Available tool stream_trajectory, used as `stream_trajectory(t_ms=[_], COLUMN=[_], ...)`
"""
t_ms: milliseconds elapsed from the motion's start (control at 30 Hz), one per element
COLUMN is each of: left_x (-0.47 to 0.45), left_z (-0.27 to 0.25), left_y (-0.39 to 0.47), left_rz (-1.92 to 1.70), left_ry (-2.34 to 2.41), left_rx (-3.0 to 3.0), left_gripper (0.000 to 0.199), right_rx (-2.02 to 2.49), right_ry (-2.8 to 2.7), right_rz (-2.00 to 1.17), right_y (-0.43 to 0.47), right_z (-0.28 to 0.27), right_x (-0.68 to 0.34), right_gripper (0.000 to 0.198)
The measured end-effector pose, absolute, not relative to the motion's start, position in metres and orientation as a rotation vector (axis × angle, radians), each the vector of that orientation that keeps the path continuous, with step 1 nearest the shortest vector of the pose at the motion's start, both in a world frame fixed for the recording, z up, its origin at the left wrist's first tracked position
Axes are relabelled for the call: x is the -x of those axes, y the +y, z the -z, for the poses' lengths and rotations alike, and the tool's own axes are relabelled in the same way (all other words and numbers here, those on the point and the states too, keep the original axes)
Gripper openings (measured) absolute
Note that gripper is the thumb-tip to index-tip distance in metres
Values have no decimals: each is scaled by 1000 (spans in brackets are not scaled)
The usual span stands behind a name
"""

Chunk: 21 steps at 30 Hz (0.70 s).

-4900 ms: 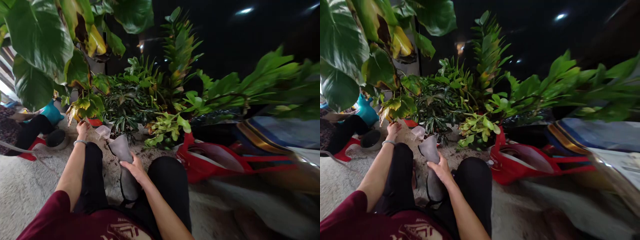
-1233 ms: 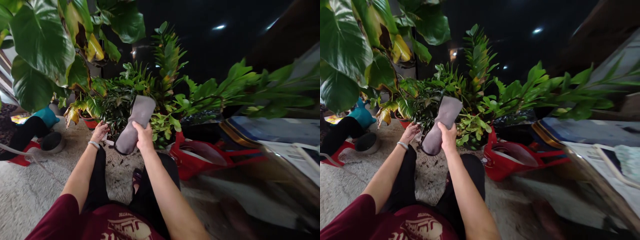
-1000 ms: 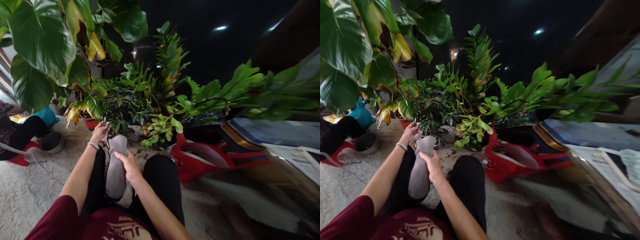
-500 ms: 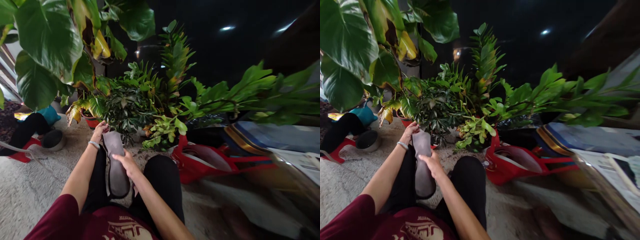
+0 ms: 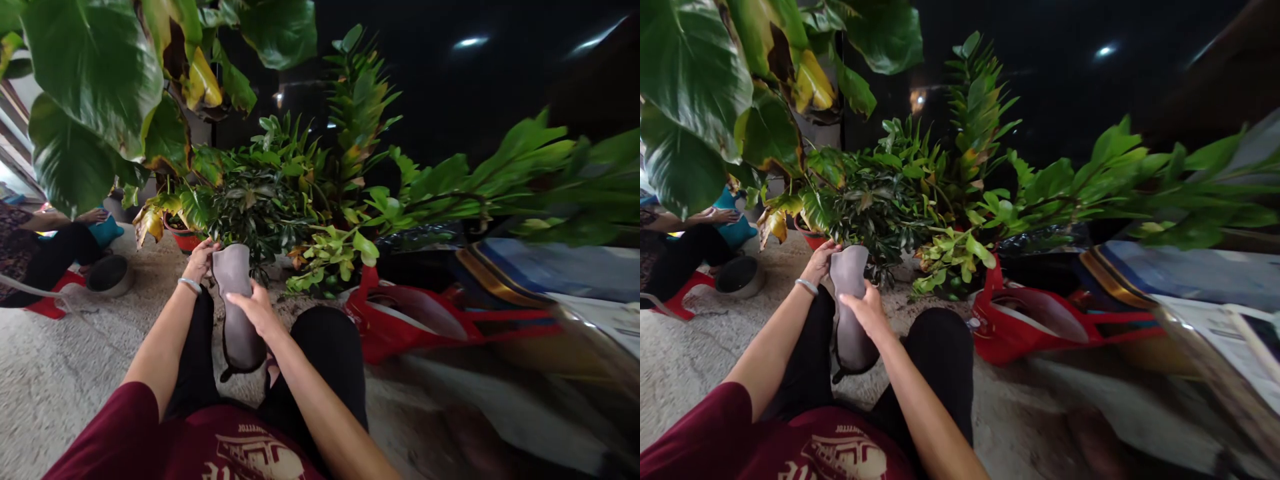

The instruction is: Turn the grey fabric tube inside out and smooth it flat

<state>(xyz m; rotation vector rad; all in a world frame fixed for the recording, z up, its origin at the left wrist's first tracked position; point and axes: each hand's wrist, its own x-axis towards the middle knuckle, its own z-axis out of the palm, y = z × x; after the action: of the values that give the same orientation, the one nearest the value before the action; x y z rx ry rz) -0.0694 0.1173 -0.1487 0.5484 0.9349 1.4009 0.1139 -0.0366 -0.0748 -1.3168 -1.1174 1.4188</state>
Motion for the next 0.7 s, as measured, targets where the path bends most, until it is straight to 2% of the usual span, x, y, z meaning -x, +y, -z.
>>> stream_trajectory(t_ms=[133, 233, 300, 400, 533, 633, 700], left_x=[71, 68, 67, 65, 66, 67, 66], left_z=[149, 146, 143, 140, 142, 146, 149], left_y=[116, 113, 111, 110, 112, 115, 115], left_rz=[-1403, -1406, -1387, -1397, -1412, -1424, -1438], left_ry=[926, 904, 902, 908, 938, 954, 952], left_rx=[-515, -514, -517, -505, -495, -512, -532], left_gripper=[40, 38, 37, 31, 25, 25, 24], right_rx=[1210, 1118, 1079, 1118, 1251, 1201, 1099], right_ry=[-1141, -897, -673, -486, -507, -656, -804], right_rz=[-1333, -1068, -999, -1190, -1581, -1699, -1622], right_y=[-56, -18, 9, 10, -57, -84, -69], right_z=[51, 22, 18, 41, 74, 57, 33], right_x=[-141, -157, -157, -143, -126, -127, -127], right_gripper=[45, 47, 46, 44, 40, 37, 41])
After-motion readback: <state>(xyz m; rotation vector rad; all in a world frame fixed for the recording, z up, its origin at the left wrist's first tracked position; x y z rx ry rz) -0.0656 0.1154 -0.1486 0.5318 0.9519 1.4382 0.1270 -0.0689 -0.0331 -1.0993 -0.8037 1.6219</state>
